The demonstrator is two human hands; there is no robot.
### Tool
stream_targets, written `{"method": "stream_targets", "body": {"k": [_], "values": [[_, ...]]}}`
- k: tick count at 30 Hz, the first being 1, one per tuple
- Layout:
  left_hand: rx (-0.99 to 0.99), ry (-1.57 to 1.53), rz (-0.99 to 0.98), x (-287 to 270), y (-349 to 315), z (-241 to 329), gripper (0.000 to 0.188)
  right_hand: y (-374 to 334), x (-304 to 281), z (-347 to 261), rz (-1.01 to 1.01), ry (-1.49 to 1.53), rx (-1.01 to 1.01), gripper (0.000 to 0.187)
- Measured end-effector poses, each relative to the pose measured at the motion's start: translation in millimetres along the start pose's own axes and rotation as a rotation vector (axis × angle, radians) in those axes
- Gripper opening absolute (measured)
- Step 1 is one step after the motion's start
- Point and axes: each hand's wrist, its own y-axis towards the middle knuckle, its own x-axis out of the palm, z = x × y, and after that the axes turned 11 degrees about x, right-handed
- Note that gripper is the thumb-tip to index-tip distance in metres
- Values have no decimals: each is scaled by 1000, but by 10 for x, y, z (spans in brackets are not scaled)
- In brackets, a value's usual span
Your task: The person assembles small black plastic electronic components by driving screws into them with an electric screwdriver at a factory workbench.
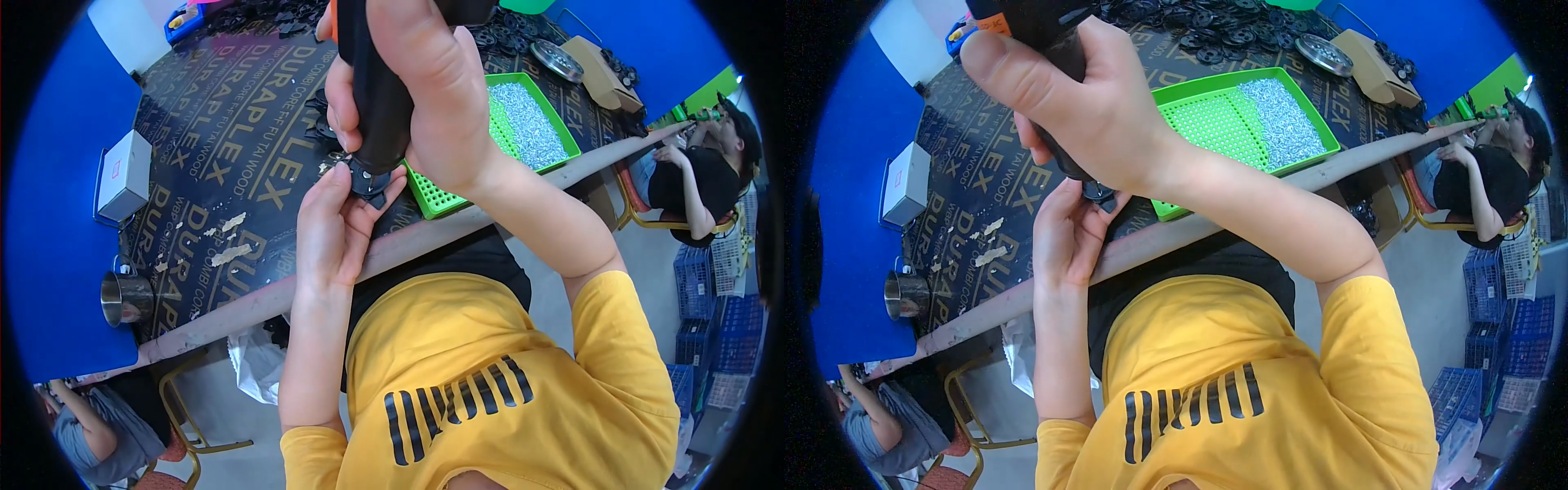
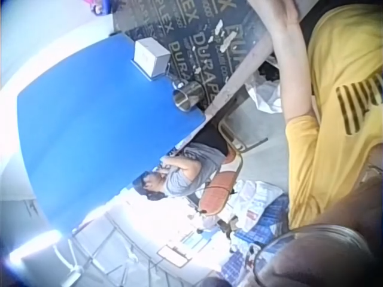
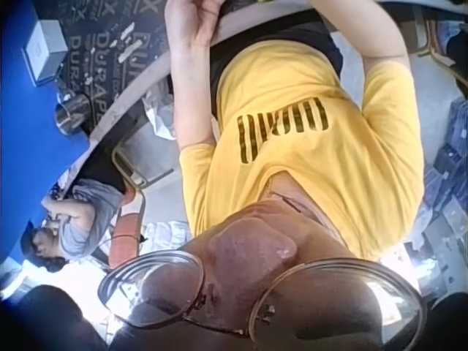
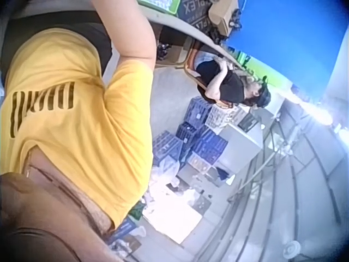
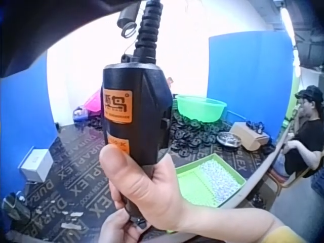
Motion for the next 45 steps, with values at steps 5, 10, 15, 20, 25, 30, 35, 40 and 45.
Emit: {"method": "stream_targets", "body": {"k": [5,10,15,20,25,30,35,40,45], "values": [[-10,55,4,16,15,-4,33,87,-28,194,-28,-86,-223,39],[2,95,-13,-8,16,-18,32,20,-16,210,-37,-79,-229,37],[-2,152,-44,-54,23,-10,33,-21,-50,229,-48,-166,-188,55],[-14,173,-47,-40,36,-21,33,-29,-66,222,-49,-157,-185,56],[-12,196,-38,-13,36,-40,33,-39,-43,242,-19,13,-254,34],[35,203,-29,-14,14,-60,31,-32,-41,167,47,91,-218,38],[19,336,-281,-66,-517,171,35,-238,37,-248,423,172,-273,72],[-134,690,-294,-818,-1230,553,25,-708,-755,-122,-19,25,-219,70],[-155,1544,328,-2243,-1553,559,27,-910,-796,-144,144,-203,-189,59]]}}
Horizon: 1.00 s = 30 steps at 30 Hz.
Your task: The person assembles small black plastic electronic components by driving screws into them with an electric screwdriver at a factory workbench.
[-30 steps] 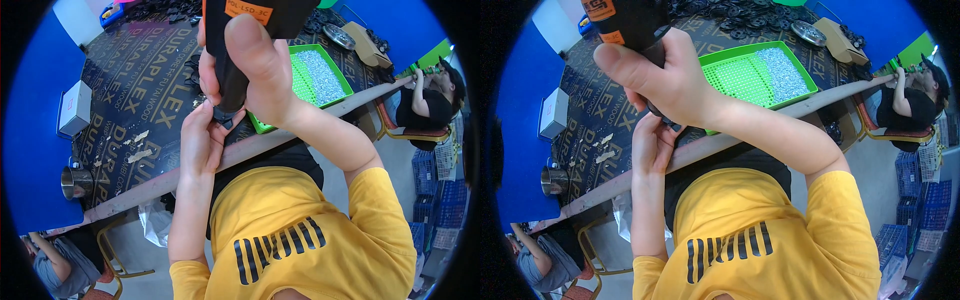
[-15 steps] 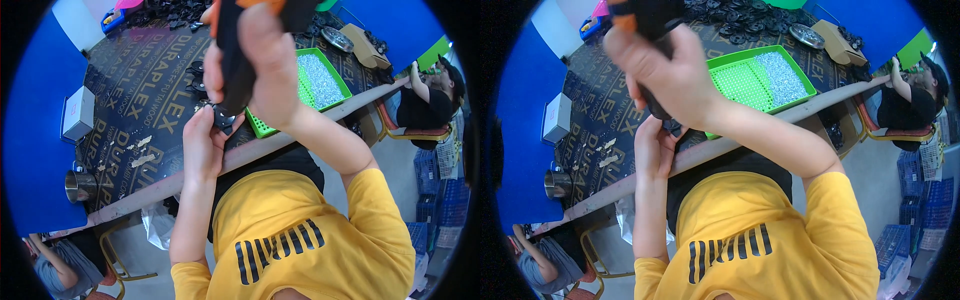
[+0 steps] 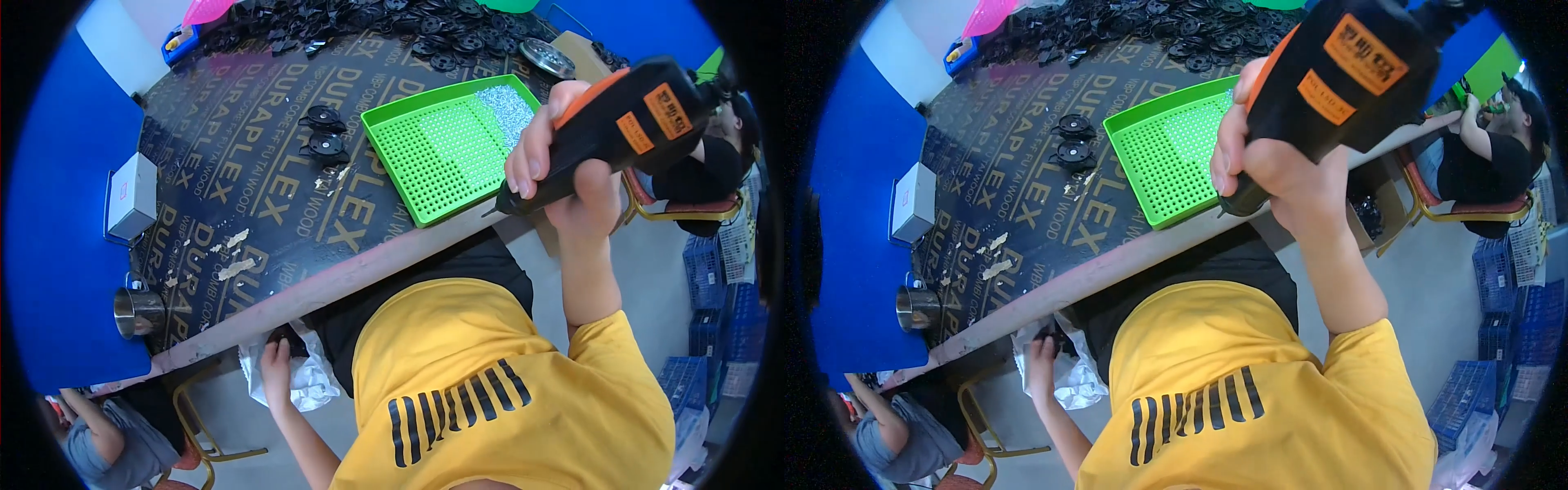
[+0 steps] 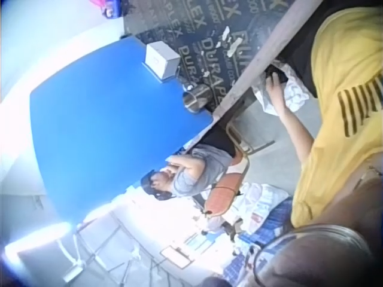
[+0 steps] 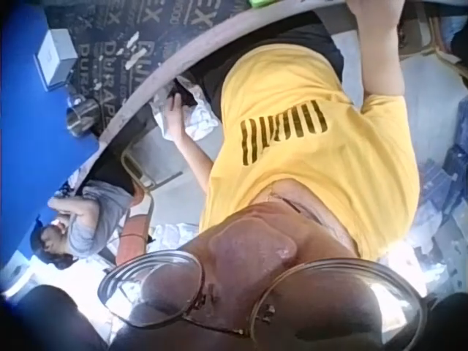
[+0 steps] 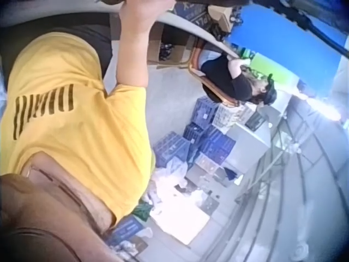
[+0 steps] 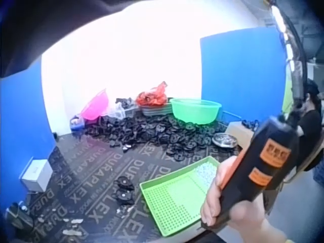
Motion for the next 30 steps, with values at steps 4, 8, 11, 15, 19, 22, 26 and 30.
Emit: {"method": "stream_targets", "body": {"k": [4,8,11,15,19,22,26,30], "values": [[272,488,154,141,0,266,23,-30,-19,119,101,-19,26,40],[465,90,-17,625,80,1140,19,-97,-52,108,188,14,57,34],[284,-464,-136,1203,496,916,30,-79,22,81,239,43,146,31],[317,-442,-202,1229,742,1032,30,-118,-16,113,240,8,163,30],[346,-428,-280,1288,782,1076,31,-146,-68,140,253,105,85,27],[358,-414,-330,1270,841,1090,31,-157,-82,122,265,118,97,27],[381,-394,-382,1251,839,1125,31,-144,-118,100,283,-10,136,30],[405,-368,-427,1241,856,1160,31,-152,-125,134,279,14,127,30]]}}
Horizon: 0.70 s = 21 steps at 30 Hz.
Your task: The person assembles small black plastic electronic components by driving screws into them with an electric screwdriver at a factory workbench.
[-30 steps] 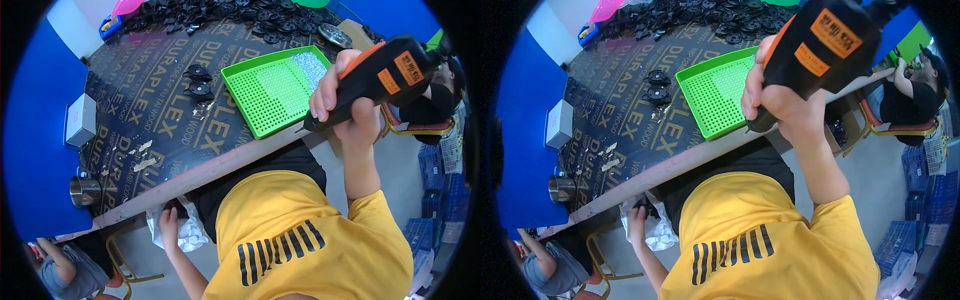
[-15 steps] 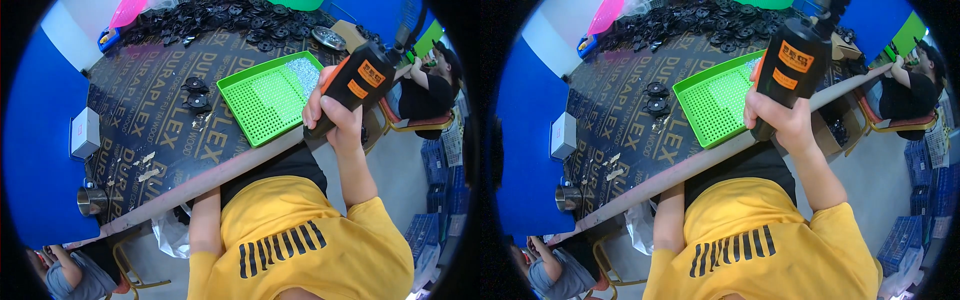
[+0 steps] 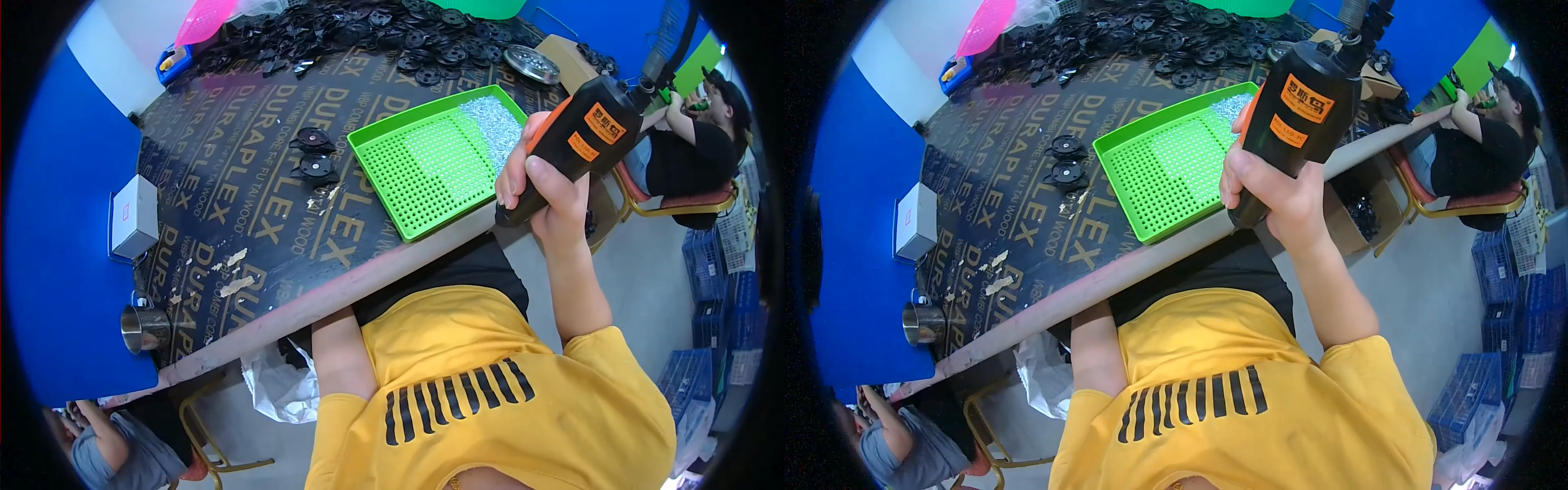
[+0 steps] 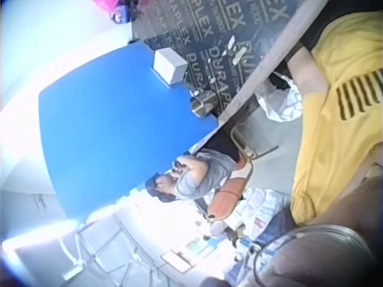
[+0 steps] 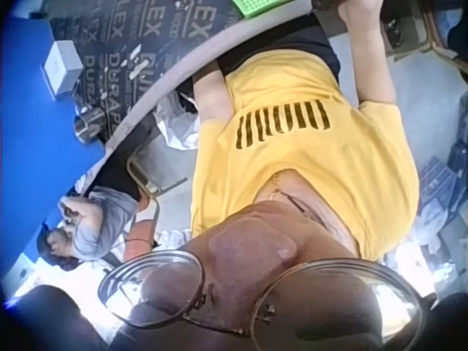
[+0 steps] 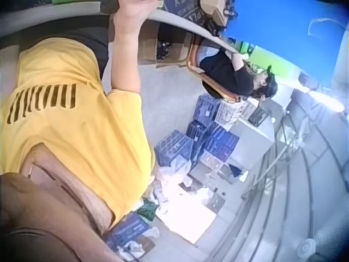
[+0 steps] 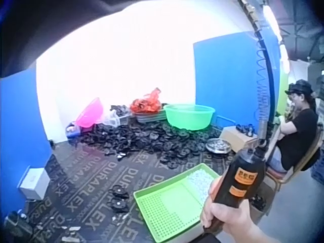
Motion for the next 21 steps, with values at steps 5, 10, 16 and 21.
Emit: {"method": "stream_targets", "body": {"k": [5,10,16,21], "values": [[13,28,-78,60,61,52,32,-4,70,19,11,13,23,31],[17,47,-158,27,162,85,32,11,51,41,-15,65,3,28],[24,73,-247,76,115,131,33,15,32,46,-2,20,19,31],[18,101,-317,176,211,195,33,35,38,42,-11,19,4,31]]}}
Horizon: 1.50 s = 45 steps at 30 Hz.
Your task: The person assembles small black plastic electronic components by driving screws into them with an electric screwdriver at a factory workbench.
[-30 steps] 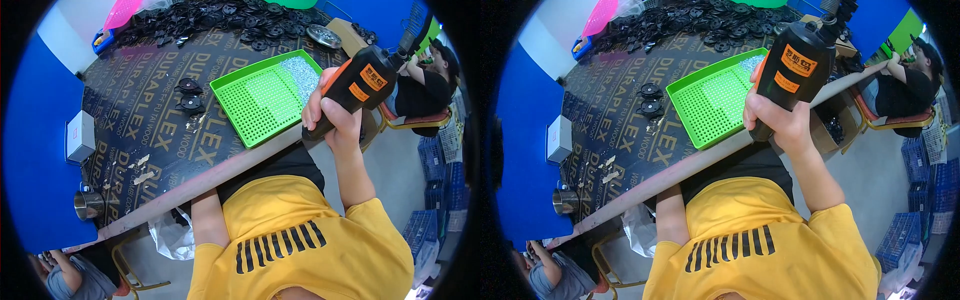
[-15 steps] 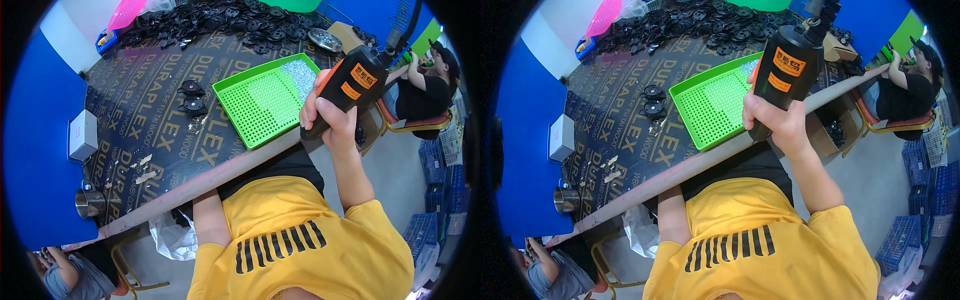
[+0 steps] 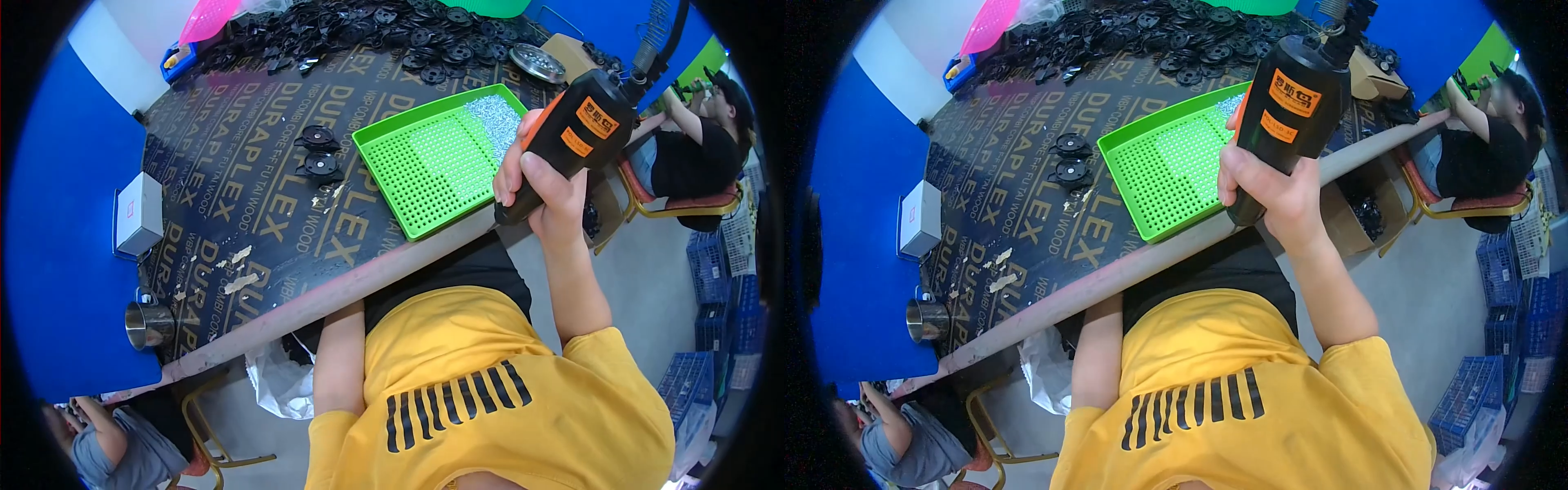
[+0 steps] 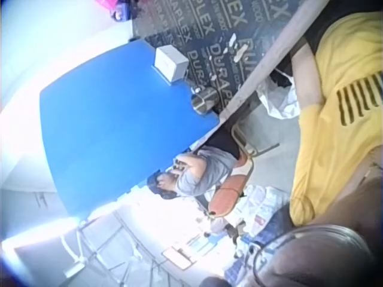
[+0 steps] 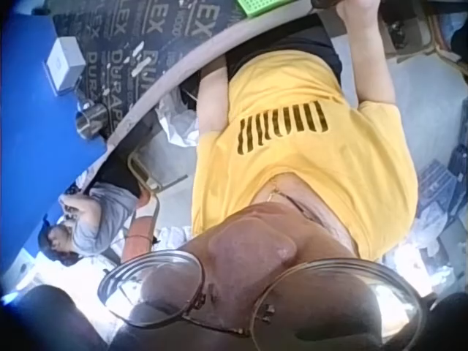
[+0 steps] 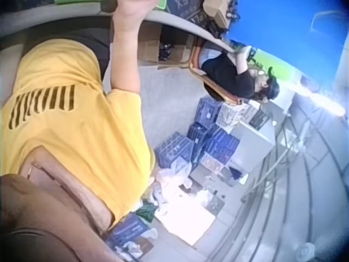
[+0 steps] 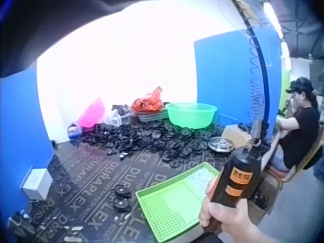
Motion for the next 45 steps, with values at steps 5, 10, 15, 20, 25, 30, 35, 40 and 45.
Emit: {"method": "stream_targets", "body": {"k": [5,10,15,20,25,30,35,40,45], "values": [[-6,30,-56,210,-155,185,33,15,6,53,-30,-66,-70,39],[44,-90,-181,-533,-679,1627,22,-55,-38,27,14,-99,24,39],[-62,498,545,-1089,24,1569,33,-95,-21,12,76,-63,30,35],[-273,822,427,-1258,528,1382,64,-148,-48,3,76,-47,22,35],[-323,580,301,-1311,532,1391,38,-152,-47,-3,97,-44,8,36],[-215,288,447,-1193,119,1347,24,72,-24,-184,-144,219,47,36],[221,-687,583,-711,41,1376,11,700,246,-225,-165,186,-188,21],[180,-961,581,-399,215,1306,10,1235,399,222,-67,66,-225,19],[140,-975,577,-359,206,1185,10,1375,372,439,-67,-58,-185,20]]}}
